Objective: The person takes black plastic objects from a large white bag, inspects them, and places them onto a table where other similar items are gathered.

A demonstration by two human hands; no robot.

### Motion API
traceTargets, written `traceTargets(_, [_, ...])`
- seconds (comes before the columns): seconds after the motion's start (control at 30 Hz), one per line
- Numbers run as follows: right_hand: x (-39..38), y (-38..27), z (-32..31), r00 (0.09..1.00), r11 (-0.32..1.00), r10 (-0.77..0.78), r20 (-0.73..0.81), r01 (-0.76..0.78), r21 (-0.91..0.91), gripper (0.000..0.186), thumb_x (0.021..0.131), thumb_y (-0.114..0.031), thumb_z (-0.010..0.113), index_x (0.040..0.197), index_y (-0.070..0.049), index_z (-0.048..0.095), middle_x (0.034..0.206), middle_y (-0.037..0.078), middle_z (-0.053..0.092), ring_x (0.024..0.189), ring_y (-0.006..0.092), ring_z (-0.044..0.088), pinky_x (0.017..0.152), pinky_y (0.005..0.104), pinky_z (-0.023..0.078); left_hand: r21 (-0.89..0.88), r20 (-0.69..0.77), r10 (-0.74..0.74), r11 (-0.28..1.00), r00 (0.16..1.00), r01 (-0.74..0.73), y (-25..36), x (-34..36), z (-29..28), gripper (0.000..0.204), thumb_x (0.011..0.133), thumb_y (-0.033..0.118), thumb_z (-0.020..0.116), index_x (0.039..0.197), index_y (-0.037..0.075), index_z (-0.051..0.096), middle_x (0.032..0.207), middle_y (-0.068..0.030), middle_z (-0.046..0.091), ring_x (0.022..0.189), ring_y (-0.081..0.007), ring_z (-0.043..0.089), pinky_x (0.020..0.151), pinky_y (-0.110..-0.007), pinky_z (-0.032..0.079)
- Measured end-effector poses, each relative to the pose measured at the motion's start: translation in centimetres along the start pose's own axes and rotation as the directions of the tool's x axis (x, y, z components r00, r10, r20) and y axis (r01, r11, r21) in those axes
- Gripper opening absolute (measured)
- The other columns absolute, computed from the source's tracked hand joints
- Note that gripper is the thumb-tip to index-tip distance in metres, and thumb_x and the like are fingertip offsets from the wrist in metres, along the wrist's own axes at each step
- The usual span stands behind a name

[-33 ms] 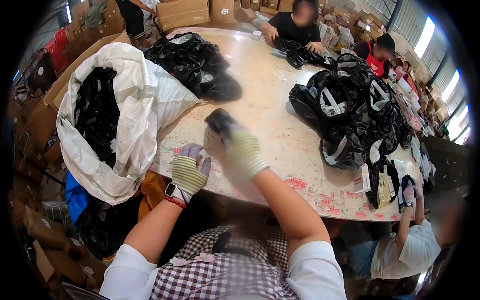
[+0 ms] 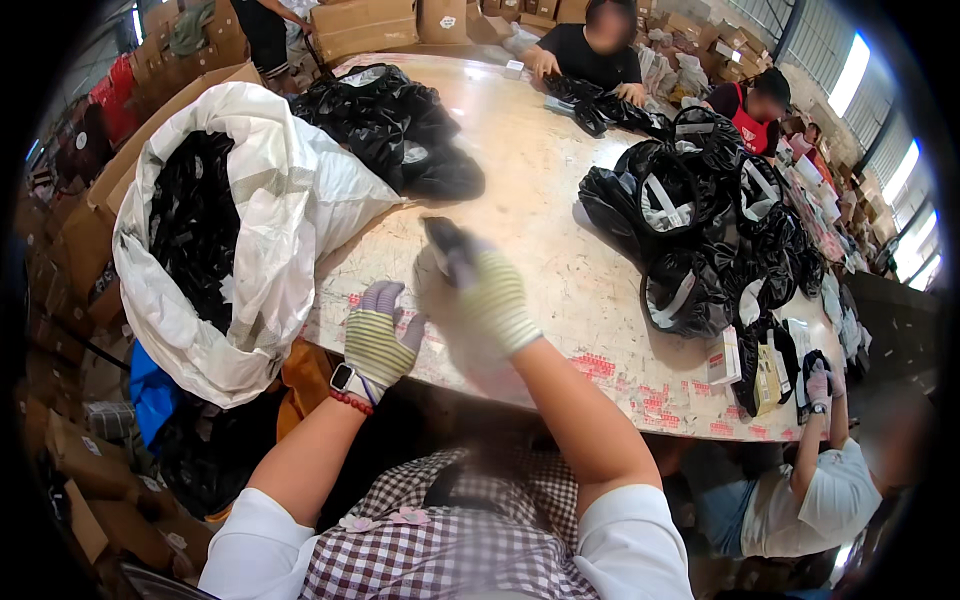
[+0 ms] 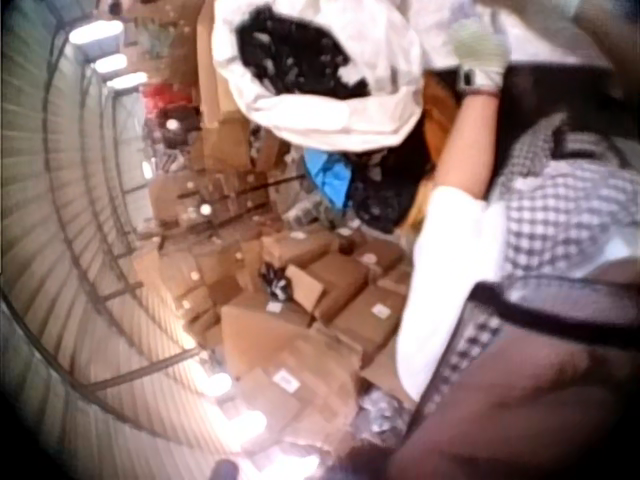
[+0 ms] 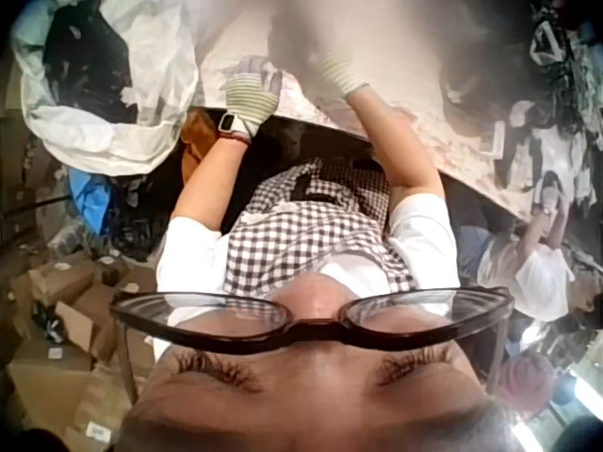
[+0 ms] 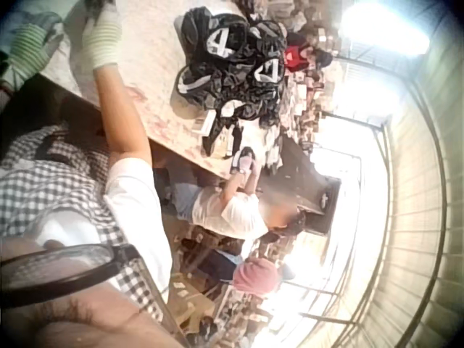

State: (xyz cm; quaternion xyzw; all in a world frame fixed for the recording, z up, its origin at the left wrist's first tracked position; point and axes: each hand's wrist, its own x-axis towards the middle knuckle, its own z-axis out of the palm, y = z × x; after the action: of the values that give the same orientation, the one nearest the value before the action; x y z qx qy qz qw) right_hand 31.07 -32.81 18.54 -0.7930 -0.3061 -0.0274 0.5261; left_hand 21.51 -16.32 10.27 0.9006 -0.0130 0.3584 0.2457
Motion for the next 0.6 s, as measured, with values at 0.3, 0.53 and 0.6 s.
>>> traceTargets(0.3, [-6.8, 12.7, -1.0, 0.932, 0.937, 0.348, -0.104, -0.340, 0.085, 0.022, 0.099, -0.013, 0.059, 0.117, -0.002, 0.062, 0.101, 0.009, 0.069, 0.087, 0.0154, 0.066, 0.076, 0.0320, 0.055, -0.501, 0.147, -0.143, 0.842, 0.979, 0.198, -0.5, -0.1, 0.0, 0.067, 0.091, 0.044, 0.070, 0.136, 0.000, 0.049, 0.106, -0.0112, 0.064, 0.093, -0.0214, 0.065, 0.082, -0.033, 0.053])
traceTargets(0.53, [-12.8, 4.2, 2.3, 0.988, 0.947, -0.066, -0.140, 0.017, -0.321, 0.037, 0.083, -0.006, 0.067, 0.118, -0.004, 0.057, 0.103, 0.018, 0.064, 0.090, 0.0312, 0.064, 0.079, 0.0424, 0.052, -0.389, 0.428, -0.472, 0.674, 0.771, 0.628, 6.2, 2.0, -0.4, 0.058, 0.088, 0.051, 0.070, 0.109, -0.001, 0.055, 0.104, -0.0204, 0.065, 0.093, -0.0296, 0.065, 0.083, -0.040, 0.051])
traceTargets(0.6, [-13.4, 1.2, 0.9, 0.979, 0.898, -0.165, -0.119, 0.099, -0.428, 0.037, 0.079, -0.002, 0.066, 0.116, -0.005, 0.059, 0.107, 0.019, 0.062, 0.090, 0.0348, 0.062, 0.079, 0.0459, 0.051, -0.421, 0.208, -0.421, 0.776, 0.883, 0.469, 7.4, 1.1, -0.1, 0.022, 0.086, 0.006, 0.068, 0.099, 0.002, 0.050, 0.094, -0.0154, 0.059, 0.085, -0.0276, 0.058, 0.079, -0.038, 0.049])
